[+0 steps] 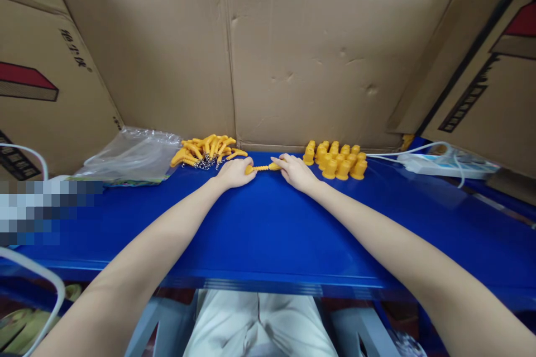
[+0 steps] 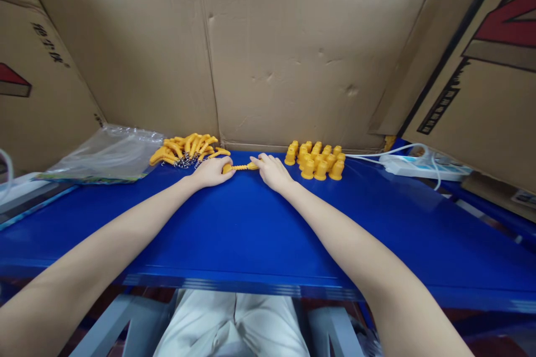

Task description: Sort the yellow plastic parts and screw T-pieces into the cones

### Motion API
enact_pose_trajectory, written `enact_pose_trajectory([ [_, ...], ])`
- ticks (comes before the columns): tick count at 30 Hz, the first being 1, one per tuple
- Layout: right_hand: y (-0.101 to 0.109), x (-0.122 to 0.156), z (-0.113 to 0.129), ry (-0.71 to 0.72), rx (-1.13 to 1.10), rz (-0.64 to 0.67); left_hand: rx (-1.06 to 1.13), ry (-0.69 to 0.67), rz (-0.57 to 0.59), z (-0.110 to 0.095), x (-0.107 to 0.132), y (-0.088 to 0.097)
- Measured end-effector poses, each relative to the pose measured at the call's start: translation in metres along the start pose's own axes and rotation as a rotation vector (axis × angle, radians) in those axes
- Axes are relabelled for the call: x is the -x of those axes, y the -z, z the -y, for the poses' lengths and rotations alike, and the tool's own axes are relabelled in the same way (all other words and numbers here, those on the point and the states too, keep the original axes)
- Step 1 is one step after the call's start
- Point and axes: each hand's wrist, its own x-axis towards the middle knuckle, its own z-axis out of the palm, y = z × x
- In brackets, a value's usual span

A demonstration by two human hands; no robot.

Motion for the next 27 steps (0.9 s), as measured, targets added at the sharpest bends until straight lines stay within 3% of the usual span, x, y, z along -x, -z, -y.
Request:
enact_pose_trajectory([
  [4,-0.008,-0.002,-0.008,0.079,-0.088,-0.063,0.064,-0.022,-0.040,-0.001,-0.001,-0.003],
  [11,-0.018,-0.002,-0.012,0.145,-0.329,-0.150,0.103,0.062,-0.068,0.000,-0.003,-0.005],
  [15,-0.022,-0.003,-0.017,0.031,-0.518,-0.188,0.084,0.112,-0.083,-0.001,-0.003,-0.006],
  [21,-0.030,-0.010,-0.028,-0.160,-1.025,-0.134,0.066,0.152,-0.082,-0.002,-0.002,-0.005],
  [27,-0.024,-0.012,-0.024,-0.331,-1.155,-0.120,0.038,0.157,-0.073,-0.005,-0.001,-0.002],
])
